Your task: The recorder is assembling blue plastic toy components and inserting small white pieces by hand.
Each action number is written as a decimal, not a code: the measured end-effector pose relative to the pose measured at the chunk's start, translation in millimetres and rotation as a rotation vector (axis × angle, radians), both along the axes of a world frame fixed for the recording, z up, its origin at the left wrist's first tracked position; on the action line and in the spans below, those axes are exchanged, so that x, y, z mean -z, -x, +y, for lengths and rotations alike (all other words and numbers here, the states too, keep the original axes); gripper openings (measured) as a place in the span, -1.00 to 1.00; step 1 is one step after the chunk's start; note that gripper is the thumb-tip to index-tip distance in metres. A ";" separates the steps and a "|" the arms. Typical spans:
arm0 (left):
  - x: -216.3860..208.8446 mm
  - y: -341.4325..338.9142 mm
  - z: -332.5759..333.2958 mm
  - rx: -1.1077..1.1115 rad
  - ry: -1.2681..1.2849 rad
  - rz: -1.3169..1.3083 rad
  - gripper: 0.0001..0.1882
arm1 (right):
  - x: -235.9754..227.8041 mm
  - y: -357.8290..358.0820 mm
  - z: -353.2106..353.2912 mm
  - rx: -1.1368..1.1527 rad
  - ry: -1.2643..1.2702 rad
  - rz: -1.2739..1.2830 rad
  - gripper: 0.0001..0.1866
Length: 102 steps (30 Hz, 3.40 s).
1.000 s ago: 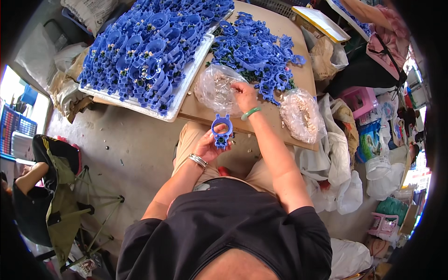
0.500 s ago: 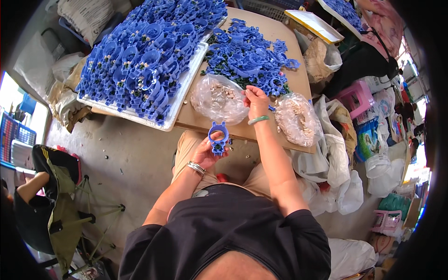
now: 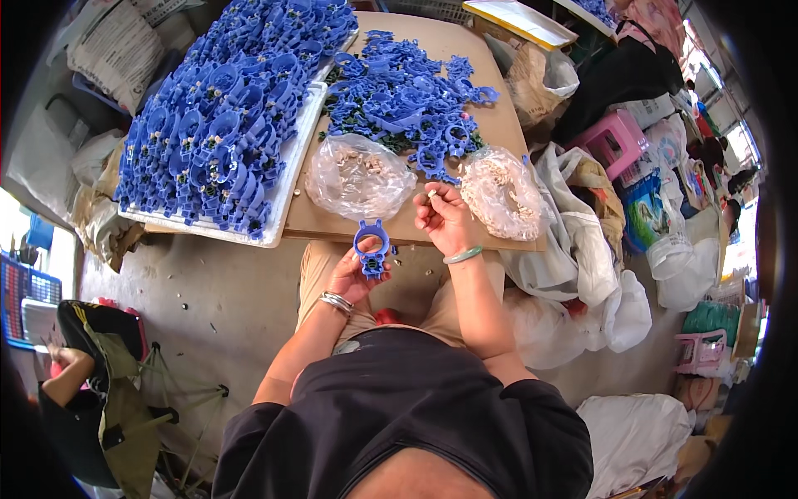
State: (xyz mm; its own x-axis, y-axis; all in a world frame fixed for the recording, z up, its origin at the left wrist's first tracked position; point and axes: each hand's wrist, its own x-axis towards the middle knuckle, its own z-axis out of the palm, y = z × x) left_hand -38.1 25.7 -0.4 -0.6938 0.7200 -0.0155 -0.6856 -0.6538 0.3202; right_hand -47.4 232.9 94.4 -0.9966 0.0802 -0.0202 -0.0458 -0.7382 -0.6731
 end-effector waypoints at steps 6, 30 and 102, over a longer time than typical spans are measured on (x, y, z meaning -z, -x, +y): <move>-2.9 -5.3 2.5 0.006 -0.026 0.031 -0.41 | -5.1 -21.4 -9.0 0.061 -0.159 0.012 -0.87; 1.0 -5.3 7.0 -0.001 0.082 -0.027 -0.50 | 16.3 -49.1 -68.4 0.231 -1.650 0.710 -0.63; 16.9 -2.4 6.9 -0.154 0.004 0.063 -0.78 | 22.4 -55.0 -75.7 0.161 -1.427 -0.096 -0.91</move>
State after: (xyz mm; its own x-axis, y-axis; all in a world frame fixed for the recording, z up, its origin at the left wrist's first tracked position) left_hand -35.7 32.6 -17.2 -0.7956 0.6051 0.0292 -0.5558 -0.7483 0.3621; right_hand 7.6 157.2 72.0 -0.9743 0.1984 0.1068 0.0249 0.5656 -0.8243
